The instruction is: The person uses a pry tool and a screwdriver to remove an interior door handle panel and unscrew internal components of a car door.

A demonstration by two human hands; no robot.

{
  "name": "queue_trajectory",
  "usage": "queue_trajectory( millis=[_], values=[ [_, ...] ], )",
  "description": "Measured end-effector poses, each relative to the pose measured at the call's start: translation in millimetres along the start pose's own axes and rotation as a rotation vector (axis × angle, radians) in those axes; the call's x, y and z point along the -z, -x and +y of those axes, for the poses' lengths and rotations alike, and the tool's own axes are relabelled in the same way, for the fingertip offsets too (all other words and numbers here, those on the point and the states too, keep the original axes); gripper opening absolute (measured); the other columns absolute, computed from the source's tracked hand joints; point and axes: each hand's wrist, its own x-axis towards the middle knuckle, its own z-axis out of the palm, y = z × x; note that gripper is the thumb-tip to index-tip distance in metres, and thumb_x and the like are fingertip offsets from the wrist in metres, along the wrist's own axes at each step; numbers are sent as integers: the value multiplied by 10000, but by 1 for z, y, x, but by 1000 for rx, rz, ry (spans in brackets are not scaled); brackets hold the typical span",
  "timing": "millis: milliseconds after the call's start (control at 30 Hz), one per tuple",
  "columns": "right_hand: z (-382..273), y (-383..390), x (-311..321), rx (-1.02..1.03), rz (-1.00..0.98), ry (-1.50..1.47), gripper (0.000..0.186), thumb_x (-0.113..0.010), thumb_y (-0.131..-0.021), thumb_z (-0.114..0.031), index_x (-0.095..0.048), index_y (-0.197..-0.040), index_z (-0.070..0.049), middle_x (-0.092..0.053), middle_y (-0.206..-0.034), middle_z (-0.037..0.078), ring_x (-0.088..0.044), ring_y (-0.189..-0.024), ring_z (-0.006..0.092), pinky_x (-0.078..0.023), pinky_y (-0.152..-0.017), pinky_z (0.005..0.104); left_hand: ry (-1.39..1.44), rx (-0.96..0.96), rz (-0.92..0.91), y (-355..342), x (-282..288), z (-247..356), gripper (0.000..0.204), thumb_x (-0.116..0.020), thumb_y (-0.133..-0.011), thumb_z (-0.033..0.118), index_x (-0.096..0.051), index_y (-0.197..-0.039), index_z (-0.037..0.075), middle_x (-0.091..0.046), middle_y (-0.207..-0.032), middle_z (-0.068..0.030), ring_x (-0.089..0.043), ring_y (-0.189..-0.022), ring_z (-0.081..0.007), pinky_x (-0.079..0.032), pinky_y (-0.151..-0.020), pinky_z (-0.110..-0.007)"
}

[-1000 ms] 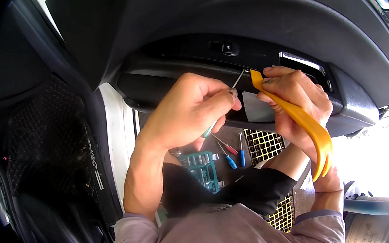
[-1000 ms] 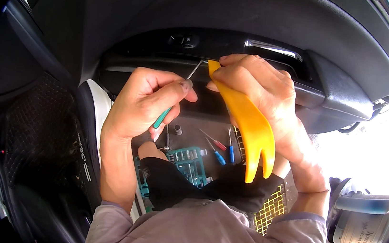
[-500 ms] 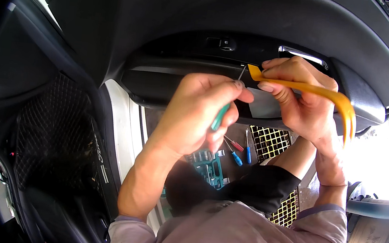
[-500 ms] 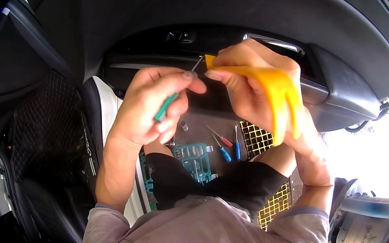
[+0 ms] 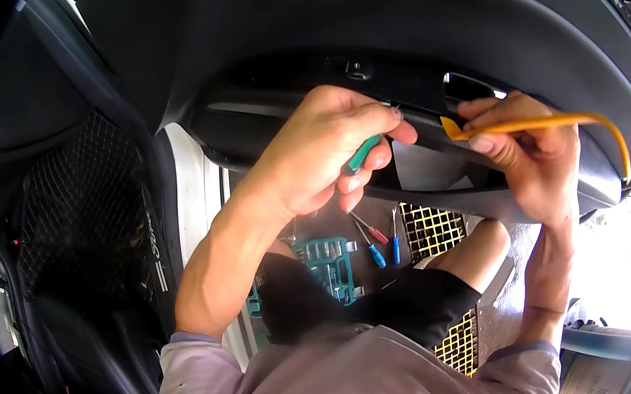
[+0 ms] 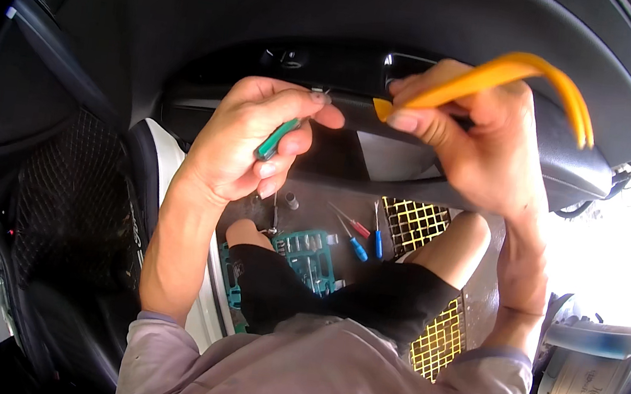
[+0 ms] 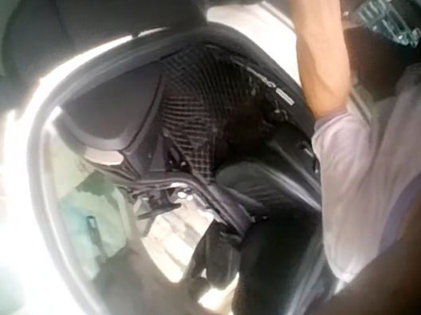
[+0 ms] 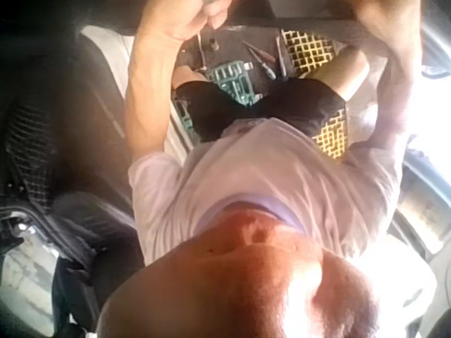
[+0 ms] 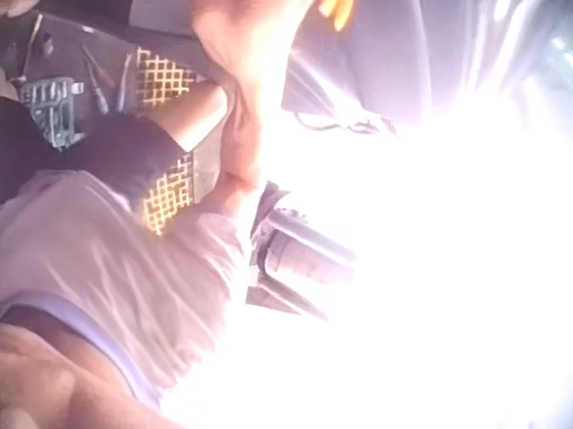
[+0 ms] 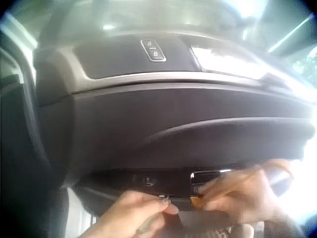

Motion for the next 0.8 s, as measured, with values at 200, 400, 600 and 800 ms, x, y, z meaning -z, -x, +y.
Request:
queue_trajectory(
  millis=[200, 400, 600, 800],
  values=[
    [5, 4, -2, 159, -49, 87, 178, -799, -859, -92, -707, -947, 33, -741, -967, 156, -742, -939, 272, -600, -814, 350, -70, -71, 48, -3, -3, -7, 300, -619, -997, 211, -691, -930, -73, -535, -556, -13, -419, -343, -61, -341, -309, -233],
    [4, 0, -12, 134, 42, 26, 159, -834, -820, -96, -735, -901, -2, -755, -871, 87, -757, -908, 255, -596, -829, 338, -113, -137, 25, -1, 0, -16, 295, -609, -1009, 193, -690, -893, -65, -537, -548, -28, -422, -350, -60, -343, -321, -228],
    [-13, -3, -9, 59, -110, 351, 187, -825, -824, -94, -718, -935, 11, -739, -918, 128, -735, -925, 263, -586, -816, 358, -185, -198, 16, -3, 2, -20, 289, -591, -1018, 174, -689, -891, -66, -556, -548, -45, -428, -356, -56, -357, -332, -227],
    [-33, -31, -6, -186, -221, 360, 154, -791, -878, -80, -695, -913, 36, -731, -857, 104, -735, -786, 217, -574, -758, 303, -140, -179, 8, -4, 3, -24, 284, -584, -1021, 170, -689, -888, -58, -558, -553, -43, -437, -361, -54, -360, -340, -225]
  ],
)
